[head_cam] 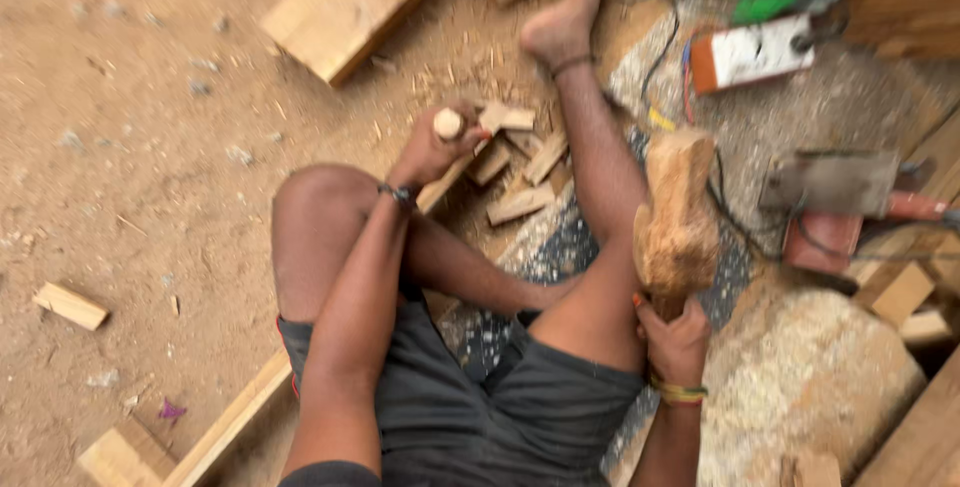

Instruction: The person sits on the ground and uses a wooden mallet to strike a chisel, shaping a small cylindrical piece of wood held between their legs. Wood shavings accumulate around the work area as the person repeatedly chips away at the wood.

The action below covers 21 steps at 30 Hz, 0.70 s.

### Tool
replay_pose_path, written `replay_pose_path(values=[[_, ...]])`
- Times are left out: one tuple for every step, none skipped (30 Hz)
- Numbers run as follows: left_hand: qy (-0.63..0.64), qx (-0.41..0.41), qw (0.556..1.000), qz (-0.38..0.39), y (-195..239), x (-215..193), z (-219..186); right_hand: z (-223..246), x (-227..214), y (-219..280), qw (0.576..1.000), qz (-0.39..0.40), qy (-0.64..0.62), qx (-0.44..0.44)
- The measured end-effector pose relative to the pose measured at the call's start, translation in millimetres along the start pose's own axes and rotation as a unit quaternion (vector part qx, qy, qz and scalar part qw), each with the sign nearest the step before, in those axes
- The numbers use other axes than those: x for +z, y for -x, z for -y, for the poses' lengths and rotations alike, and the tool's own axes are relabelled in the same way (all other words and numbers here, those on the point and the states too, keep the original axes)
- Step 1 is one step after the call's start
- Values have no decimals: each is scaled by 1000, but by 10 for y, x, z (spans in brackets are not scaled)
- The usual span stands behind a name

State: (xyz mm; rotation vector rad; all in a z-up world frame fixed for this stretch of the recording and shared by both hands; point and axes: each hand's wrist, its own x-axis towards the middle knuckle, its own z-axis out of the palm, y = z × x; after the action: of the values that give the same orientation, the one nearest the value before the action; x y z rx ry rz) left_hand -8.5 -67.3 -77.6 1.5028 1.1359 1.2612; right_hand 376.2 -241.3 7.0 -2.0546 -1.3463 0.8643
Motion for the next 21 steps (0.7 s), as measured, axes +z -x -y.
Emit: replay_pose_path(values=[[12, 40, 999, -24, -14, -33, 9, 35, 25, -22, 999, -8, 32, 0], [-16, 29, 999, -12, -42, -40, 13, 70, 73, -73, 999, -17, 29, -9], [-38, 8, 999, 4, 20, 62, 16, 63, 75, -44, 999, -23, 34, -9], [-60, -13, 998, 19, 34, 115, 29, 53, 97, -46, 999, -30, 38, -8], [-49, -27, 998, 6, 45, 144, 48, 26, 99, -26, 997, -41, 54, -21], [-38, -41, 998, -6, 37, 143, 64, 4, 134, -15, 996, -52, 70, -35], [-29, -52, 998, -21, 16, 145, 64, -4, 159, -25, 993, -62, 84, -52], [-36, -49, 998, -9, 29, 182, 45, -20, 137, 15, 988, -79, 89, -94], [-49, -43, 998, -1, 23, 158, 14, -17, 155, 42, 982, -93, 90, -141], [-62, -38, 997, 8, 3, 129, -21, -7, 178, 51, 972, -108, 90, -187], [-71, -47, 996, 21, -18, 119, -52, -6, 197, 66, 972, -113, 92, -185], [-80, -55, 995, 34, -74, 110, -76, -5, 222, 67, 971, -118, 94, -184], [-85, -66, 993, 49, -97, 128, -90, -17, 211, 91, 971, -124, 100, -180], [-88, -73, 992, 54, -110, 132, -91, -22, 210, 100, 967, -134, 102, -192], [-92, -80, 991, 60, -126, 123, -80, -17, 229, 103, 963, -144, 103, -204], [-97, -87, 989, 67, -129, 126, -60, -6, 233, 107, 959, -154, 104, -216], [-91, -69, 992, 50, -119, 102, -26, 12, 251, 125, 964, -154, 67, -207], [-85, -51, 994, 34, -107, 82, 14, 34, 251, 147, 968, -154, 29, -198], [-79, -32, 996, 19, -117, 83, 57, 56, 242, 165, 970, -156, -8, -187], [-80, -40, 996, 23, -93, 118, 91, 81, 224, 179, 961, -159, -34, -223], [-83, -44, 995, 25, -64, 156, 111, 120, 220, 159, 949, -163, -62, -262]])
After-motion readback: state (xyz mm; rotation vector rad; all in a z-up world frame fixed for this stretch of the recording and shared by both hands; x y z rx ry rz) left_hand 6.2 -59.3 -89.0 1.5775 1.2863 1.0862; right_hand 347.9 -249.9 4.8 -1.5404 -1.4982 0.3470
